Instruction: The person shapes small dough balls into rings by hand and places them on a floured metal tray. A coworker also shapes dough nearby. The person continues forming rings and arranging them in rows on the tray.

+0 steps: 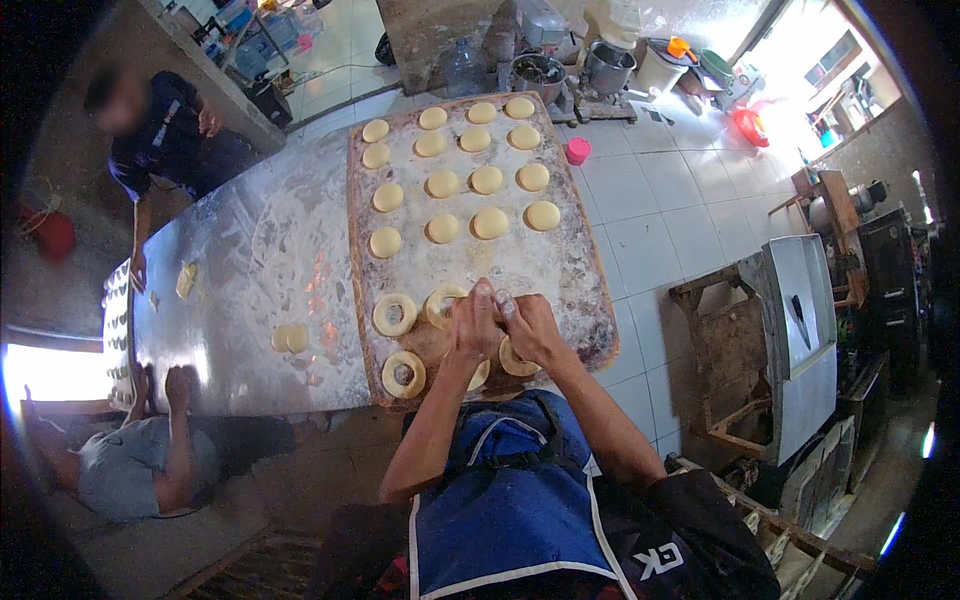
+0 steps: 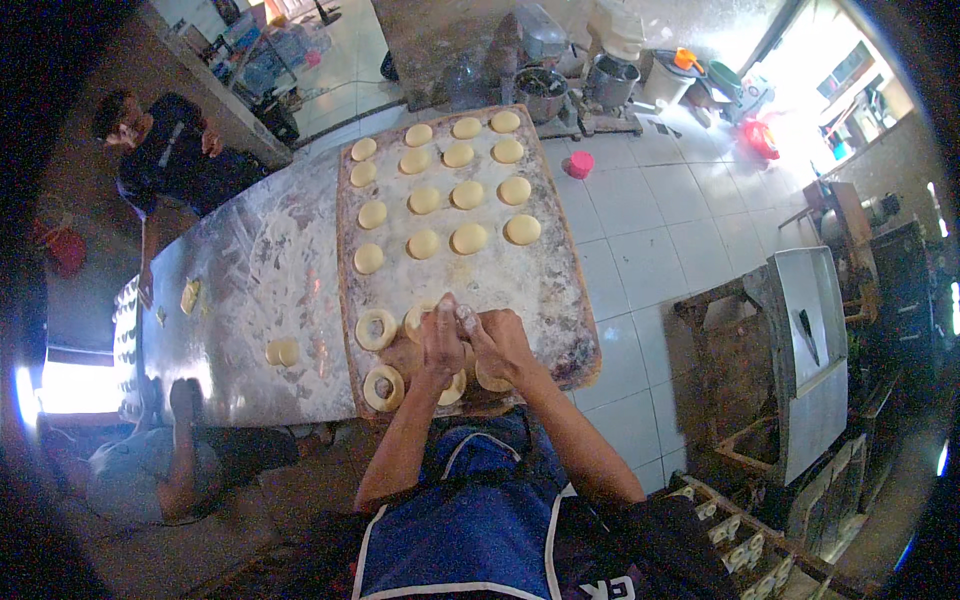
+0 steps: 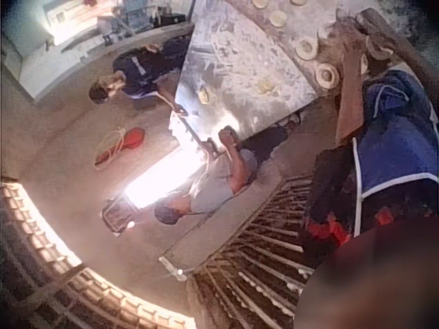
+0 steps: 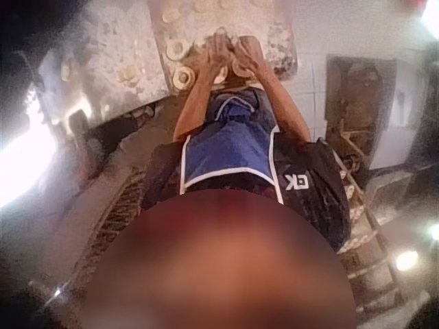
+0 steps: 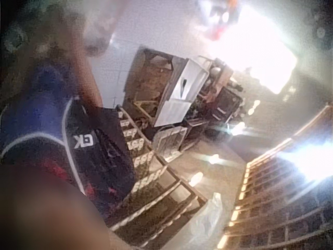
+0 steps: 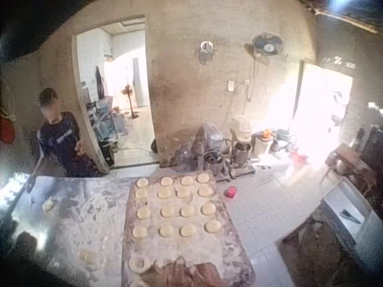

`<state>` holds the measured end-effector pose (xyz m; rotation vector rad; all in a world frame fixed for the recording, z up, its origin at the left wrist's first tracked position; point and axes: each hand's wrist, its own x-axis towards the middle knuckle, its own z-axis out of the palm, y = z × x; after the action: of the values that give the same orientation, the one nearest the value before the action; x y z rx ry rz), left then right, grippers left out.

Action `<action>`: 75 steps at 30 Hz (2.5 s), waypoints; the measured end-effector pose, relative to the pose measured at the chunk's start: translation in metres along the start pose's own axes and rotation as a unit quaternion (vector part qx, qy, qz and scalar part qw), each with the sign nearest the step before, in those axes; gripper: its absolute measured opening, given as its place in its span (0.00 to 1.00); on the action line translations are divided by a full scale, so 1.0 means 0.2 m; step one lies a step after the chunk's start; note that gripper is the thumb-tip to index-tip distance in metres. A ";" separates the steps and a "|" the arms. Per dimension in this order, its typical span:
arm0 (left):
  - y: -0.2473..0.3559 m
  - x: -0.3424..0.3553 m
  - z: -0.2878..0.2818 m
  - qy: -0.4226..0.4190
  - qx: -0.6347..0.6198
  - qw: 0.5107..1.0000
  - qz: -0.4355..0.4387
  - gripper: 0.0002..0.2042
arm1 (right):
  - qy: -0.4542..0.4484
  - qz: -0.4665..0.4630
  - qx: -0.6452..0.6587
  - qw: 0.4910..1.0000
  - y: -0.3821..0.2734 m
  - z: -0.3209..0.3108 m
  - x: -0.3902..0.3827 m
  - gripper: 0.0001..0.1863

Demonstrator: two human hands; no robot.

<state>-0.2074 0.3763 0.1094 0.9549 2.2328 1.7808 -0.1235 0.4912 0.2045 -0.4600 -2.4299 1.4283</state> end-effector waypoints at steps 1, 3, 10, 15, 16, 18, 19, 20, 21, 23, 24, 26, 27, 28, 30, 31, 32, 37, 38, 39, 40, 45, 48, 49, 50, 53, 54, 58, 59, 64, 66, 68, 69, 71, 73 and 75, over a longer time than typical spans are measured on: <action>-0.04 0.01 0.03 0.022 -0.021 0.999 -0.026 0.16 | -0.022 0.003 -0.006 1.000 0.02 0.00 -0.01 0.19; -0.07 0.00 0.06 0.080 0.046 0.992 0.082 0.17 | -0.018 0.001 0.012 1.000 0.04 0.01 -0.03 0.18; 0.03 0.05 -0.01 -0.111 0.133 0.985 -0.006 0.21 | 0.051 0.018 0.189 0.980 0.01 -0.07 -0.04 0.18; 0.15 0.28 0.07 -0.087 0.340 0.936 0.041 0.15 | 0.059 0.168 0.066 0.982 0.00 -0.20 0.02 0.20; 0.17 0.30 0.07 -0.092 0.352 0.932 -0.006 0.14 | 0.054 0.184 -0.050 0.980 0.01 -0.21 0.02 0.23; 0.20 0.36 0.06 -0.072 0.349 0.934 -0.038 0.13 | 0.069 0.160 -0.241 0.955 0.05 -0.21 0.03 0.31; 0.21 0.37 0.04 -0.098 0.304 0.947 -0.036 0.13 | 0.053 0.136 -0.253 0.957 0.07 -0.22 0.03 0.32; 0.22 0.37 0.01 -0.127 0.252 0.959 -0.031 0.14 | 0.106 0.060 -0.287 0.950 0.11 -0.23 0.06 0.30; 0.23 0.37 0.00 -0.155 0.216 0.963 -0.046 0.15 | 0.133 0.022 -0.324 0.936 0.17 -0.25 0.12 0.28; 0.25 0.37 -0.03 -0.203 0.236 0.950 0.002 0.15 | 0.139 -0.019 -0.344 0.928 0.29 -0.28 0.28 0.25; 0.26 0.36 -0.04 -0.230 0.257 0.939 0.013 0.15 | 0.134 -0.045 -0.327 0.935 0.37 -0.31 0.39 0.24; 0.29 0.34 -0.06 -0.205 0.224 0.952 0.022 0.15 | 0.096 -0.040 -0.347 0.932 0.51 -0.29 0.57 0.21; 0.30 0.33 -0.08 -0.207 0.220 0.953 0.004 0.15 | 0.083 -0.045 -0.357 0.929 0.56 -0.28 0.64 0.19; 0.31 0.31 -0.12 -0.165 0.200 0.965 0.033 0.15 | 0.047 -0.045 -0.372 0.926 0.60 -0.29 0.68 0.17; 0.32 0.25 -0.26 -0.091 0.180 0.978 0.058 0.15 | -0.042 -0.017 -0.409 0.911 0.60 -0.33 0.72 0.13; 0.31 0.21 -0.37 -0.070 0.184 0.979 0.045 0.15 | -0.018 -0.098 -0.414 0.905 0.57 -0.36 0.71 0.12; 0.30 0.17 -0.51 -0.041 0.188 0.981 0.041 0.14 | -0.022 -0.120 -0.441 0.889 0.52 -0.38 0.69 0.11; 0.15 -0.13 -1.28 0.120 0.198 0.970 -0.075 0.10 | -0.099 0.034 -0.124 0.987 0.07 -0.12 0.67 0.14; 0.12 -0.19 -1.39 0.146 0.199 0.962 -0.117 0.09 | -0.123 -0.008 -0.090 0.988 -0.02 0.04 0.67 0.14; 0.09 -0.24 -1.47 0.166 0.186 0.949 -0.194 0.08 | -0.144 -0.082 -0.037 0.985 -0.10 0.22 0.68 0.14; 0.06 -0.27 -1.54 0.181 0.192 0.951 -0.159 0.08 | -0.160 -0.130 -0.043 0.977 -0.18 0.43 0.70 0.16; -0.04 -0.33 -1.75 0.194 0.168 0.960 -0.110 0.07 | -0.235 -0.187 -0.127 0.945 -0.46 1.45 0.80 0.19; -0.05 -0.33 -1.81 0.167 0.182 0.960 -0.133 0.08 | -0.211 -0.136 -0.247 0.936 -0.54 1.74 0.80 0.23; -0.06 -0.33 -1.81 0.154 0.173 0.955 -0.187 0.09 | -0.211 -0.150 -0.323 0.910 -0.54 1.77 0.80 0.24; -0.07 -0.31 -1.82 0.167 0.145 0.957 -0.189 0.09 | -0.188 -0.185 -0.390 0.882 -0.55 1.77 0.80 0.24; -0.11 -0.24 -1.80 0.197 0.113 0.950 -0.216 0.13 | -0.215 -0.139 -0.189 0.948 -0.54 1.68 0.78 0.23; -0.12 -0.21 -1.78 0.214 0.079 0.951 -0.209 0.14 | -0.239 -0.100 -0.104 0.960 -0.54 1.64 0.76 0.23; -0.16 -0.09 -1.74 0.187 -0.113 0.943 -0.252 0.18 | -0.198 0.104 0.154 0.962 -0.57 1.53 0.59 0.22; -0.16 -0.07 -1.73 0.160 -0.157 0.935 -0.275 0.18 | -0.185 0.096 0.177 0.962 -0.58 1.50 0.56 0.25; -0.10 -0.02 -1.69 0.049 -0.074 0.977 -0.194 0.14 | -0.106 0.098 0.185 0.972 -0.65 1.38 0.44 0.29; -0.07 -0.01 -1.66 0.020 -0.049 0.984 -0.170 0.13 | -0.101 0.096 0.208 0.968 -0.67 1.33 0.42 0.30; -0.04 0.00 -1.63 0.020 -0.035 0.988 -0.149 0.13 | -0.112 0.084 0.176 0.974 -0.68 1.28 0.40 0.30; -0.03 0.01 -1.61 0.022 -0.110 0.976 -0.189 0.14 | -0.119 0.076 0.161 0.977 -0.68 1.25 0.39 0.30; 0.01 0.00 -1.56 0.058 -0.259 0.935 -0.237 0.16 | -0.194 0.113 0.305 0.925 -0.67 1.16 0.35 0.31; 0.05 -0.01 -1.50 0.091 -0.449 0.849 -0.264 0.19 | -0.251 0.092 0.396 0.879 -0.64 1.08 0.33 0.28; 0.10 -0.04 -1.43 0.049 -0.547 0.803 -0.231 0.24 | -0.159 0.177 0.584 0.776 -0.61 1.03 0.32 0.23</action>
<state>-0.3280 0.1354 0.2098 0.0494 0.9117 2.3048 -0.2787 0.2990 0.2206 -0.3526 -1.1399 2.9441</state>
